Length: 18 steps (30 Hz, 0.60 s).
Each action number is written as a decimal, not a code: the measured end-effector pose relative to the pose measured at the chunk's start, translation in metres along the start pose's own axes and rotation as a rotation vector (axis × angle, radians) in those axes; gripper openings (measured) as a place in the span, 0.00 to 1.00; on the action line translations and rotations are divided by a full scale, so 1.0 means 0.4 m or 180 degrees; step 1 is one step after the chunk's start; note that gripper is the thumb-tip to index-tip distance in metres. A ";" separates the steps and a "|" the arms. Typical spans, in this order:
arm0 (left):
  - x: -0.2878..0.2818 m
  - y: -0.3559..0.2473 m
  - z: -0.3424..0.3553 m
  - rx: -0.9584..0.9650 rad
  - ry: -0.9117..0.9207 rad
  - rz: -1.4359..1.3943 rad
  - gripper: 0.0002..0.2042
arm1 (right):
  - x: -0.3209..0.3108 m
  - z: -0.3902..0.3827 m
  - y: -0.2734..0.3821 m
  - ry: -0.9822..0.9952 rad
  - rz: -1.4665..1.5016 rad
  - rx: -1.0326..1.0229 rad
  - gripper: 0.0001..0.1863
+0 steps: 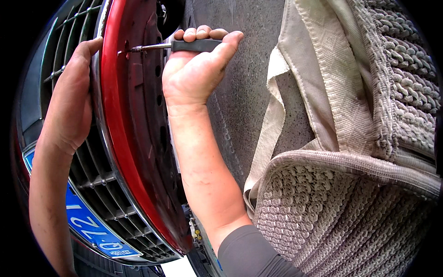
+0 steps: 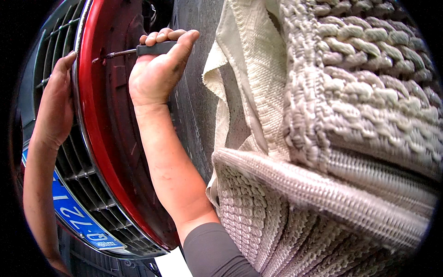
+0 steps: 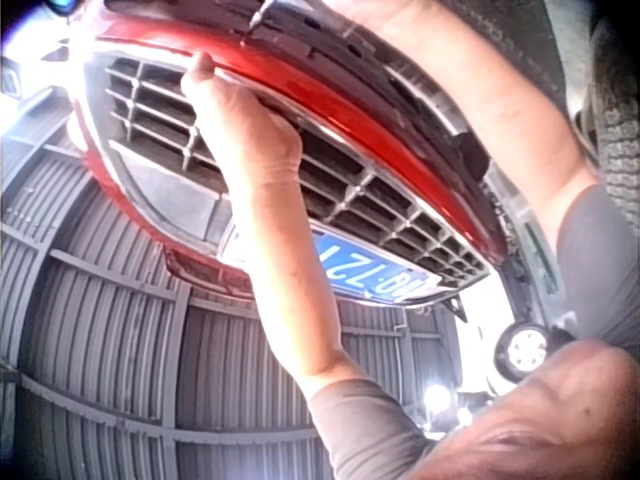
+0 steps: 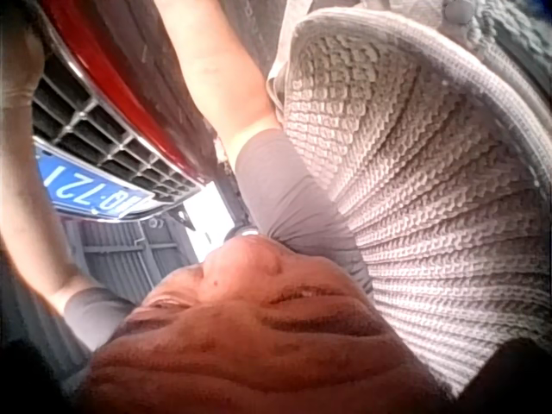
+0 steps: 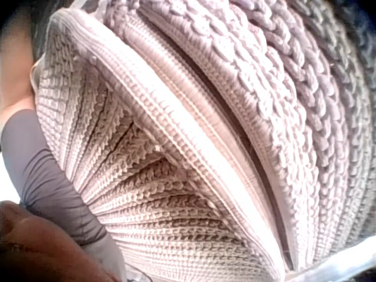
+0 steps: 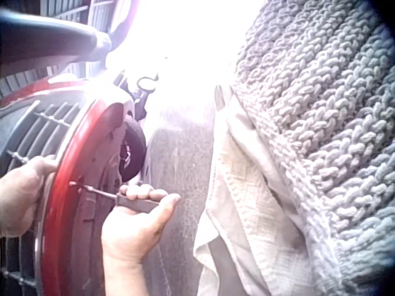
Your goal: The person unscrews fasteners from a car bumper using a screwdriver, pries along the grille using a pry tool, and unfastens screws on the bumper underside by hand and with the screwdriver.
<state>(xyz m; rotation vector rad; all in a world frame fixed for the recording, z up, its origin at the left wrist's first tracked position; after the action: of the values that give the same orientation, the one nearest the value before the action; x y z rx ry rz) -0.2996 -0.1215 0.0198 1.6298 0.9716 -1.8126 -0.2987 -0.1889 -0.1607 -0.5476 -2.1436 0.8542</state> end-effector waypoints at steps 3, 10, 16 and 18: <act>-0.004 0.003 0.008 -0.0057 0.0151 -0.0055 0.27 | -0.006 0.005 -0.002 0.0006 0.0061 0.0036 0.22; 0.004 -0.005 -0.010 0.0226 -0.0149 0.0272 0.27 | -0.029 -0.014 -0.008 -0.0276 0.0029 0.0153 0.23; -0.002 0.006 0.005 -0.0042 0.0149 -0.0066 0.26 | -0.055 -0.022 -0.011 -0.0348 0.0037 0.0167 0.22; 0.000 0.006 0.001 0.0048 0.0006 -0.0020 0.26 | -0.064 -0.027 -0.012 -0.0361 -0.0027 0.0117 0.22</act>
<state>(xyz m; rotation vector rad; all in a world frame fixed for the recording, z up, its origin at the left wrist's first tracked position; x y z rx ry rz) -0.2979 -0.1234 0.0192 1.6396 0.9671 -1.8270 -0.2749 -0.2035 -0.1644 -0.4812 -2.2261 0.9381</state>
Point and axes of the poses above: each hand's wrist, its own z-axis towards the middle knuckle, its own x-axis out of the palm, y = z × x, the point moved 4 cm from there along z, towards the middle knuckle, and after that the axes turned 8 degrees about -z, right-handed, at the moved point
